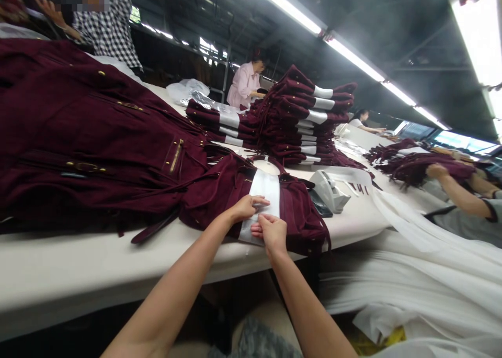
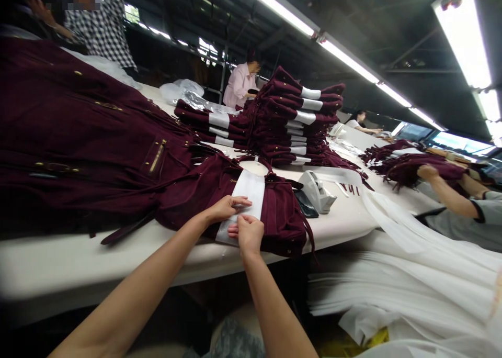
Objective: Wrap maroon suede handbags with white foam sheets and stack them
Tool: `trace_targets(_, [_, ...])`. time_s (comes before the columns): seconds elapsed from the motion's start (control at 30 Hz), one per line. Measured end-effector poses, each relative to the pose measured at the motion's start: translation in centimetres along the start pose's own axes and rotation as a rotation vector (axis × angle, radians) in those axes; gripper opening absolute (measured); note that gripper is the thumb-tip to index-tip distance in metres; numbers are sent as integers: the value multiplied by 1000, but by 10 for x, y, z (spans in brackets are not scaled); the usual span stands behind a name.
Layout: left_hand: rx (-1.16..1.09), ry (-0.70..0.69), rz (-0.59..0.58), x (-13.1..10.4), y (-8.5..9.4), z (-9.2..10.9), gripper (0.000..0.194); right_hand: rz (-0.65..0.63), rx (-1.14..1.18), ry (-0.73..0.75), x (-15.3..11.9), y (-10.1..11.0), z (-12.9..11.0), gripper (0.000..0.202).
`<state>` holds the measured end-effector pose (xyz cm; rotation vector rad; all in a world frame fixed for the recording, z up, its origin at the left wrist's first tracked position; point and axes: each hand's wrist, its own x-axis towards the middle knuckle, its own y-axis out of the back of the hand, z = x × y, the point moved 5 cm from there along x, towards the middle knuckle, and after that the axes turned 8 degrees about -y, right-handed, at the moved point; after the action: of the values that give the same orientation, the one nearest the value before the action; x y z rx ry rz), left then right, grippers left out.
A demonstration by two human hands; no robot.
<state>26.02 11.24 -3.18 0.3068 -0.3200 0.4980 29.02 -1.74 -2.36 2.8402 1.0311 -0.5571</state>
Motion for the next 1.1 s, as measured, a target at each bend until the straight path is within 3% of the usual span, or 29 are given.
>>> trace_targets(0.5, [36,43,3,-3,1,8,38,-142,-365,-36,10,-4,-11,58])
trace_targets(0.8, [32,81,16,-5,1,12,45,-160,-601,55,-11,6,-15,75])
trace_targets(0.9, [14,87,16,-6,1,13,47,-161,-641,20,-22,13,-6,81])
trace_targets(1.0, [1,88,26,-7,1,13,47,-248,-684,-9,-43,24,11,88])
trace_targets(1.03, [-2,89,30,-7,1,13,47,-273,-699,37,-50,28,15,85])
trace_targets(1.1, [-7,93,36,-7,1,13,46,-248,-733,279,-62,37,10,65])
